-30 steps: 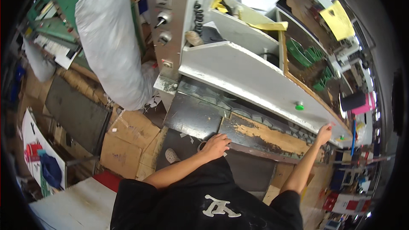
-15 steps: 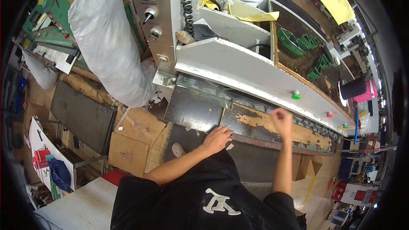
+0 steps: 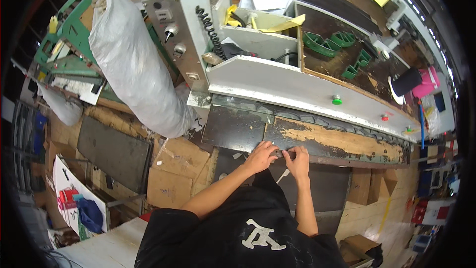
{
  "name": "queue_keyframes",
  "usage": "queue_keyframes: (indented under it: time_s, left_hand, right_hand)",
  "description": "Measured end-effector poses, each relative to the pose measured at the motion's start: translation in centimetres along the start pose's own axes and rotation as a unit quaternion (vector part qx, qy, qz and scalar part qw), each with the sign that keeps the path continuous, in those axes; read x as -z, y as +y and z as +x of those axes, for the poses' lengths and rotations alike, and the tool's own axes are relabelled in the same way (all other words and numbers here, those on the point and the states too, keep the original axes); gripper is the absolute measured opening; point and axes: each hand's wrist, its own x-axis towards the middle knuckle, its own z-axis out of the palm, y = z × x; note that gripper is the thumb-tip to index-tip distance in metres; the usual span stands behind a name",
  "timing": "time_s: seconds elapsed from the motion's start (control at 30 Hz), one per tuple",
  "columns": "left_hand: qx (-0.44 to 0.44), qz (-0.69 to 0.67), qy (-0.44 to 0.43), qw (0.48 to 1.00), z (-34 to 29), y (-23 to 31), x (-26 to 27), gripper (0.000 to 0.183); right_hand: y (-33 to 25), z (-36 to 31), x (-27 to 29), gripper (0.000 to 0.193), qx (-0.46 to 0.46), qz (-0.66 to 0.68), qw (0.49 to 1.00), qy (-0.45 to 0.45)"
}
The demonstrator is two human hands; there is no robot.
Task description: Organize and prepare cut leather shoe components on a workstation in a shoe manufacturing facility.
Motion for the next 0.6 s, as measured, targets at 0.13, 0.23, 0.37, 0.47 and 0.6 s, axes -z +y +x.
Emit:
queue_keyframes:
  time_s: [0.13, 0.23, 0.37, 0.47, 0.6]
  left_hand:
    - [0.034, 0.012, -0.015, 0.999, 0.1, 0.7, -0.1, 0.039]
    - [0.024, 0.027, -0.014, 0.999, 0.3, 0.8, -0.2, 0.038]
    - [0.022, 0.030, -0.025, 0.999, 0.9, 0.3, -0.3, 0.037]
    - [0.022, 0.015, -0.032, 0.999, 1.4, -0.1, -0.1, 0.036]
    - [0.025, 0.006, -0.039, 0.999, 0.4, -0.1, -0.4, 0.036]
  right_hand:
    - [0.3, 0.0, -0.6, 0.032, -0.013, -0.002, 1.000, 0.020]
    - [0.4, 0.1, -0.6, 0.033, -0.014, -0.014, 0.999, 0.026]
    - [0.5, 0.6, -0.2, 0.033, 0.024, -0.016, 0.999, 0.044]
    - [0.8, 1.2, -0.2, 0.033, 0.029, -0.004, 0.999, 0.032]
    - [1.2, 0.4, -0.3, 0.032, 0.031, -0.003, 0.999, 0.012]
